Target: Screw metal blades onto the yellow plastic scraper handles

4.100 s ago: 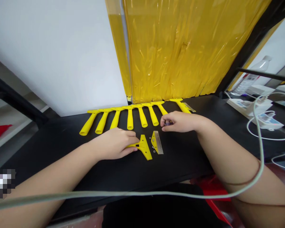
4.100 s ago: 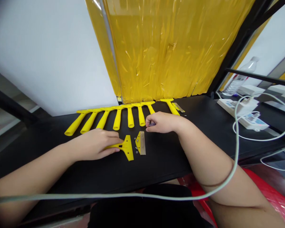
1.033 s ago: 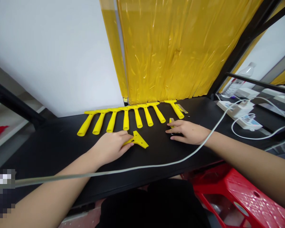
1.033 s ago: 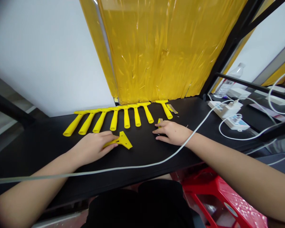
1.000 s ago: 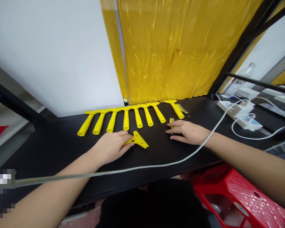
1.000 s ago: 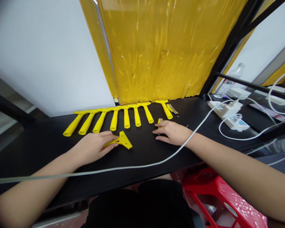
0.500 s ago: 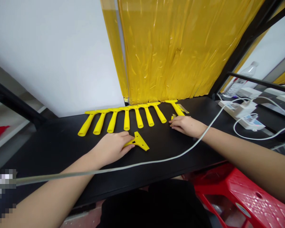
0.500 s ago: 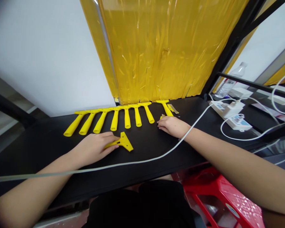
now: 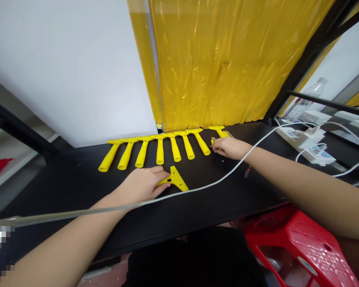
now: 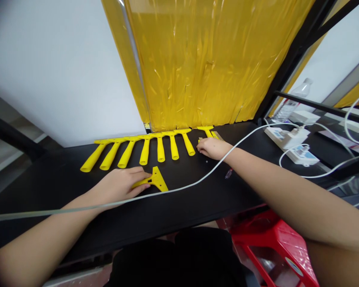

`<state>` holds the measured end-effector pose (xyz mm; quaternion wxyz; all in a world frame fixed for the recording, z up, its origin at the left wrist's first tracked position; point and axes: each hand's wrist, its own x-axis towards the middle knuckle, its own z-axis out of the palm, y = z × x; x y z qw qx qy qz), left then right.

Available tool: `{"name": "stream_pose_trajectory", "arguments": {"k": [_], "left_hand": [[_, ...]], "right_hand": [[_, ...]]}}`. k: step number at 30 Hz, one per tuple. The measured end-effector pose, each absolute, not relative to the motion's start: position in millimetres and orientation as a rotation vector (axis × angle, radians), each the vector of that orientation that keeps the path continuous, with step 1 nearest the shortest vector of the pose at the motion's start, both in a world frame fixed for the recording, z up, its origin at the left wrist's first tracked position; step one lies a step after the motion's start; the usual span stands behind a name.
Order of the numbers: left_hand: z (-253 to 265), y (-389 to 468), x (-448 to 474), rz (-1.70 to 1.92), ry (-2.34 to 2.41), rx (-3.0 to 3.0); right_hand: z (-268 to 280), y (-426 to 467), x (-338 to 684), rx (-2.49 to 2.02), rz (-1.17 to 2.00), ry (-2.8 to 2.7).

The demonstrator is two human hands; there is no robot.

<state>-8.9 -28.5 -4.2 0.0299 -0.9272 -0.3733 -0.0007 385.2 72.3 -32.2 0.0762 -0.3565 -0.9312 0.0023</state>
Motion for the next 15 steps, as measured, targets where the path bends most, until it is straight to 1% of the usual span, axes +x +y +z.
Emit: {"name": "stream_pose_trajectory", "arguments": {"k": [10, 15], "left_hand": [[-1.4, -29.7, -9.7, 0.017, -1.172, -2.905], [-4.0, -29.2, -10.3, 0.006, -1.148, -2.876]], "right_hand": [[-26.7, 87.7, 386.2, -1.305, -0.06, -2.785], [-28.4, 89.6, 390.7, -1.322, -0.099, -2.799]]}}
